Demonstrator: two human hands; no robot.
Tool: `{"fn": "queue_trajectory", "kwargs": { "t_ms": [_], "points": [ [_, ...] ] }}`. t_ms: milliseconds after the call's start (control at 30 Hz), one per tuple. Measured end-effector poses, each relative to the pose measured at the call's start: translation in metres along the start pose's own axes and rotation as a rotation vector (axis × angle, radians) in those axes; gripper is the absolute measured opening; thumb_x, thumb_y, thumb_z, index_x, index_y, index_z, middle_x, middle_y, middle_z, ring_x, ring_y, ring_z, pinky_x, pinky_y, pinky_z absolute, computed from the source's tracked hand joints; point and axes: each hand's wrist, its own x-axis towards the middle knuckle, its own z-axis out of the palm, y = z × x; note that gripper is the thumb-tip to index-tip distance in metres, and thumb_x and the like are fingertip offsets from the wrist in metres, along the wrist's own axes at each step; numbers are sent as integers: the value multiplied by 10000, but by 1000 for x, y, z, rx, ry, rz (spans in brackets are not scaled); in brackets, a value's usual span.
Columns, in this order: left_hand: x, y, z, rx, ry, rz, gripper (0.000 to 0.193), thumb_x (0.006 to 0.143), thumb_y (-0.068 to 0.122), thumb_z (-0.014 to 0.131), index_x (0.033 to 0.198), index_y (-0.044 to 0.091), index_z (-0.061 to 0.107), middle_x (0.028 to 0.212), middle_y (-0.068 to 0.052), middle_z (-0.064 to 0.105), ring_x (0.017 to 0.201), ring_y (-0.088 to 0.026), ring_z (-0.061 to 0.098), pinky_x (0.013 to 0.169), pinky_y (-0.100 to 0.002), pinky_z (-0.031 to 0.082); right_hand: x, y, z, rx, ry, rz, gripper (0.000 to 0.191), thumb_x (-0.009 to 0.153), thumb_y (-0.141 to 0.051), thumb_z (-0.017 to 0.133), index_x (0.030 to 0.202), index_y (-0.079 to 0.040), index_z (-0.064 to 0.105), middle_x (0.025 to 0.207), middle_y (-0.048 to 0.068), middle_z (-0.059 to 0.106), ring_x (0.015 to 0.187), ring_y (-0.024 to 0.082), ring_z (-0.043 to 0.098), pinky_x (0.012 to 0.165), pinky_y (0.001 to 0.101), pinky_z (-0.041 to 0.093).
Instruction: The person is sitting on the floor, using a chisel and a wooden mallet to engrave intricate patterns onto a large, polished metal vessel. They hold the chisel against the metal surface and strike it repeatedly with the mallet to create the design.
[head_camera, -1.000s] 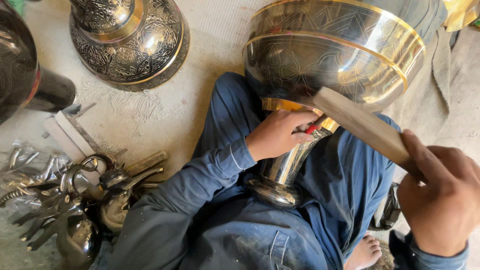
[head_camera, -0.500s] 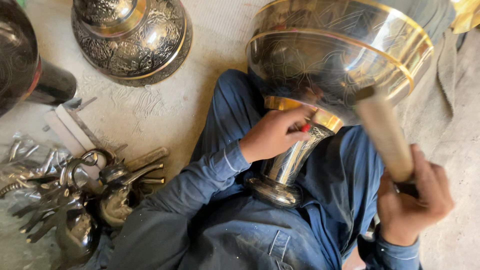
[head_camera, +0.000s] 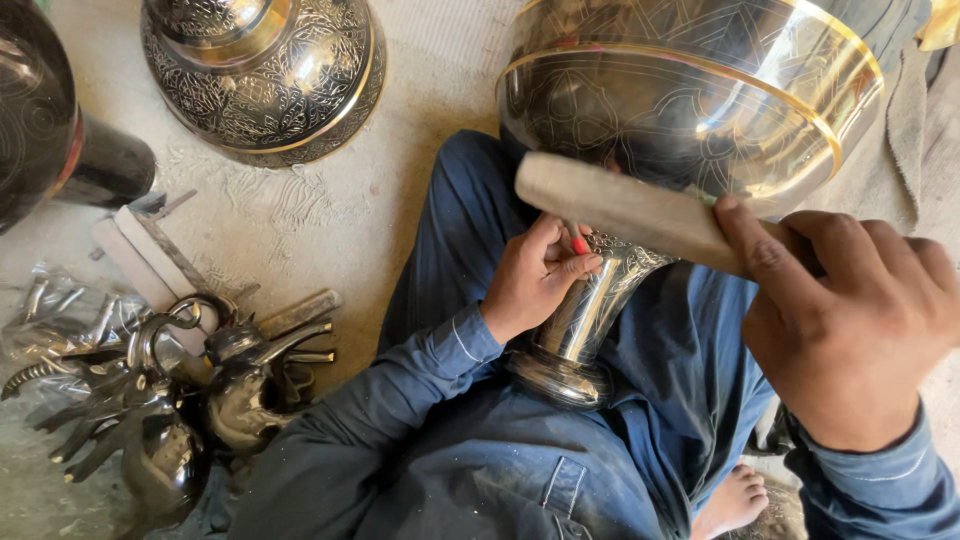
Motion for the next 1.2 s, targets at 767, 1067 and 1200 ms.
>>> {"fn": "queue_trajectory", "kwargs": {
  "t_ms": [767,1067,1200],
  "points": [
    [-6,-6,4,-34,89,83,267,994,111,732,1061,7,495,925,-60,613,895,-136,744,807,-275,647,50,-21,-33,-138,-7,-127,367,1041,-141,765,1403,-202,779,933,-11,611,809,161,563,763,321,380],
    [-12,-15,6,48,152,50,293,946,145,781,1026,18,529,960,-87,656,893,-131,722,781,-281,644,54,-26,-40,-200,-38,-202,375,982,-178,721,1348,-212,794,887,-16,601,795,163,561,722,312,385],
    [-12,-16,6,36,176,69,317,959,132,768,1091,13,505,991,-81,676,933,-132,735,832,-279,645,44,-24,-35,-166,-51,-172,377,975,-205,761,1350,-228,795,878,-16,605,790,181,572,720,338,385]
  ]
}}
